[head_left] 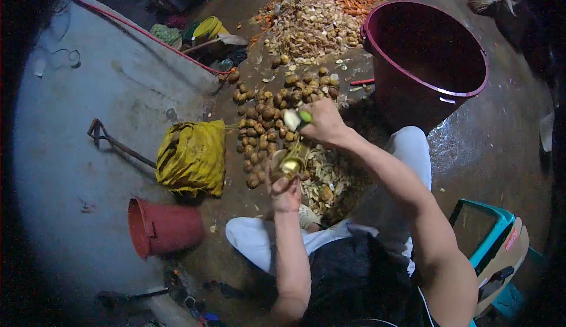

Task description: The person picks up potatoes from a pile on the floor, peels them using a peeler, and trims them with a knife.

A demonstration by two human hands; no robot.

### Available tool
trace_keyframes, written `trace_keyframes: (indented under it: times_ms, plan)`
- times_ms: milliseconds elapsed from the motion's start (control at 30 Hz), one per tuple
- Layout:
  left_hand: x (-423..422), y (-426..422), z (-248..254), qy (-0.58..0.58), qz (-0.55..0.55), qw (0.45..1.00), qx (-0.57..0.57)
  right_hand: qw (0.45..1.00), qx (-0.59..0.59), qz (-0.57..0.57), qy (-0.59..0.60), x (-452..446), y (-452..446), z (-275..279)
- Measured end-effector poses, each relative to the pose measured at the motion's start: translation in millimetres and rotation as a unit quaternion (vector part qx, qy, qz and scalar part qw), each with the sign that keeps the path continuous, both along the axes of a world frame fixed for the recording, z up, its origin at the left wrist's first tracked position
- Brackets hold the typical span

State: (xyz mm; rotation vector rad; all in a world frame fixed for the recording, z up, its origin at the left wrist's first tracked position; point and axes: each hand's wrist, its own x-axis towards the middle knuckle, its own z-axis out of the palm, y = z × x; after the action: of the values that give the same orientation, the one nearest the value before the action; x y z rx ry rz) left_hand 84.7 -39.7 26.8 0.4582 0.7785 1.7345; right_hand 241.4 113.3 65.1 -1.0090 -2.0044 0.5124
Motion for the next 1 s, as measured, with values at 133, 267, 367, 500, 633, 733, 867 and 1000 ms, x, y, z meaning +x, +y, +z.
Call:
trace_keyframes:
  times_ms: [133,267,367,500,633,733,867,1000]
  plan:
    - [-0.9,-3.3,-8.9,-0.064,-0.008,0.998,-0.016,0.998,-0.040,-0.052,-0.024,10.4,11.4,-9.5]
    - [1.5,6.8,-5.6,-0.195,-0.066,0.978,0.039,0.997,-0.016,-0.059,0.046,9.6,23.5,-23.4]
    - [2.1,1.6,-8.7,-0.171,-0.007,0.984,-0.053,0.998,0.031,-0.012,0.047,2.7,-7.9,5.7]
    - [7.6,1.8,-10.5,-0.078,0.065,0.992,-0.071,0.994,-0.022,-0.101,-0.020,22.6,13.4,-8.9]
    - [0.7,5.4,7.7,-0.278,-0.108,0.944,0.141,0.989,-0.031,-0.139,-0.029,23.4,43.4,-43.2]
    - [-9.0,5.8,8.1,-0.186,-0.121,0.972,0.081,0.992,-0.037,-0.117,-0.043,25.1,29.0,-21.5]
    - [-5.9,-5.4,8.3,0.029,-0.082,0.995,0.050,0.990,-0.064,-0.107,-0.066,28.5,26.0,-26.2]
    - [-11.8,-5.0,19.0,0.143,-0.083,0.984,0.063,0.998,-0.008,-0.044,-0.034,18.9,21.7,-25.6]
